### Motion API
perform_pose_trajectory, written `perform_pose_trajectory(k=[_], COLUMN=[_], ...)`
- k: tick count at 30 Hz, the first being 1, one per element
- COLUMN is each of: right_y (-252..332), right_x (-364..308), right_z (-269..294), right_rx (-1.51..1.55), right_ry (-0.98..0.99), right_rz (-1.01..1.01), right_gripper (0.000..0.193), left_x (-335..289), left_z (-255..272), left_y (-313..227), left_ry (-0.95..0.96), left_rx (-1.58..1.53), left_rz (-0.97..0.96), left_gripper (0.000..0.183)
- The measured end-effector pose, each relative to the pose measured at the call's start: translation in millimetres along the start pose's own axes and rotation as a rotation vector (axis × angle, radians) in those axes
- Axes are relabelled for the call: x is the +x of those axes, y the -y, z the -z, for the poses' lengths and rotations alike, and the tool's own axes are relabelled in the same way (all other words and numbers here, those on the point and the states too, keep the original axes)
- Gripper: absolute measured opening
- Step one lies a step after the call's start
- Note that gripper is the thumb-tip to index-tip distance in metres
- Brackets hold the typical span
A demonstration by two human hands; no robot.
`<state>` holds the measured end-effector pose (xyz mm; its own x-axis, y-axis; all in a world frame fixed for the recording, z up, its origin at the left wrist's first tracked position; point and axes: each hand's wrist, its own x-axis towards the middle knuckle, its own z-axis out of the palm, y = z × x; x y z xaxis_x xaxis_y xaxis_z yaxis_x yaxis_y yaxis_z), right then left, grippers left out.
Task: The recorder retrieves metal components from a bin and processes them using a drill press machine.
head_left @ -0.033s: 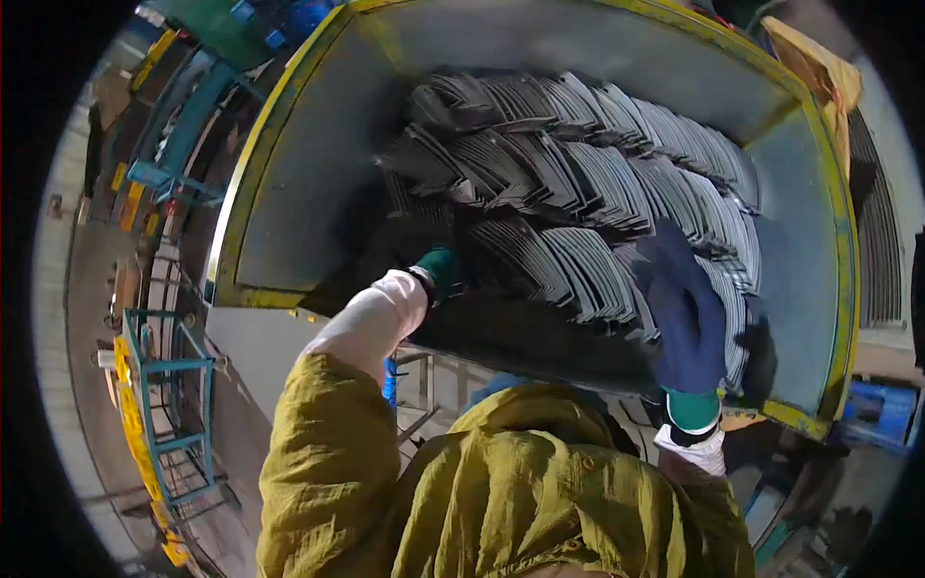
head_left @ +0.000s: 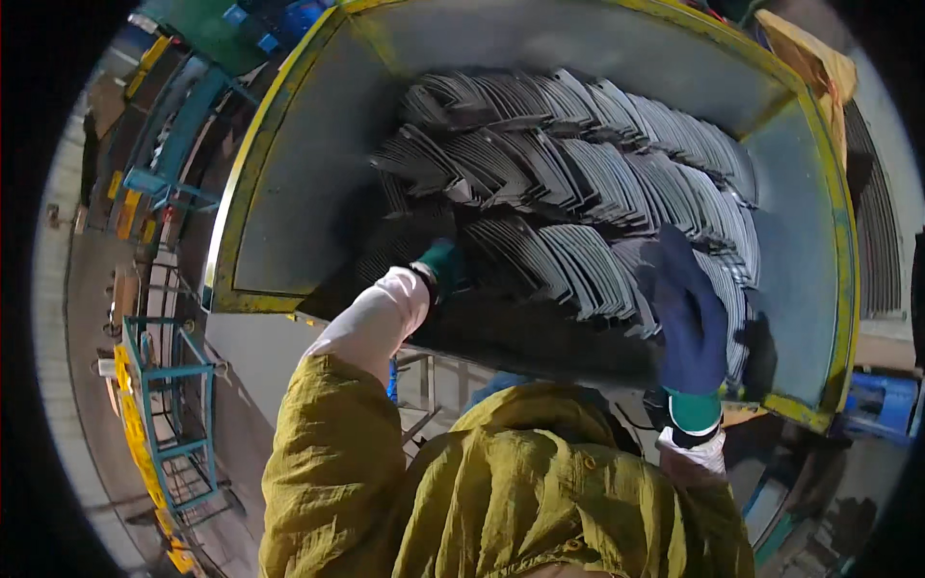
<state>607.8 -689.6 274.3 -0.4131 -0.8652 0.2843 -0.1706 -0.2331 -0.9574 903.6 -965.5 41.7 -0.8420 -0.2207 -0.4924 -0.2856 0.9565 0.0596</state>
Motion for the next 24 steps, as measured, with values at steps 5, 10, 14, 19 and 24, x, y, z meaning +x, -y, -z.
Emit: perform_pose_trajectory(k=[5,10,14,19,24], right_y=[-1.8,16.4,10.9,3.1,17.6], right_x=[-41.3,-74.1,-111.0,-171.6,-240.5], right_z=[21.2,20.2,22.4,40.3,70.4], right_rx=[0.109,0.003,0.111,-0.085,-0.333], right_ry=[-0.242,-0.305,-0.459,-0.4,-0.288], right_rz=[-0.318,-0.253,-0.351,-0.27,-0.244], right_gripper=[0.042,0.042,0.042,0.03,0.046], left_x=[-16.6,-94.0,-122.9,-130.0,-90.3], left_z=[53.2,112.1,150.6,166.6,119.1], left_y=[2.6,-15.3,-74.4,-185.7,-296.5], left_ry=[-0.353,-0.661,-0.878,-0.775,-0.724], left_rx=[-0.635,-0.549,-0.835,-0.27,-0.351], left_rz=[-0.188,0.021,0.099,-0.198,-0.689], left_gripper=[0.033,0.036,0.038,0.033,0.03])
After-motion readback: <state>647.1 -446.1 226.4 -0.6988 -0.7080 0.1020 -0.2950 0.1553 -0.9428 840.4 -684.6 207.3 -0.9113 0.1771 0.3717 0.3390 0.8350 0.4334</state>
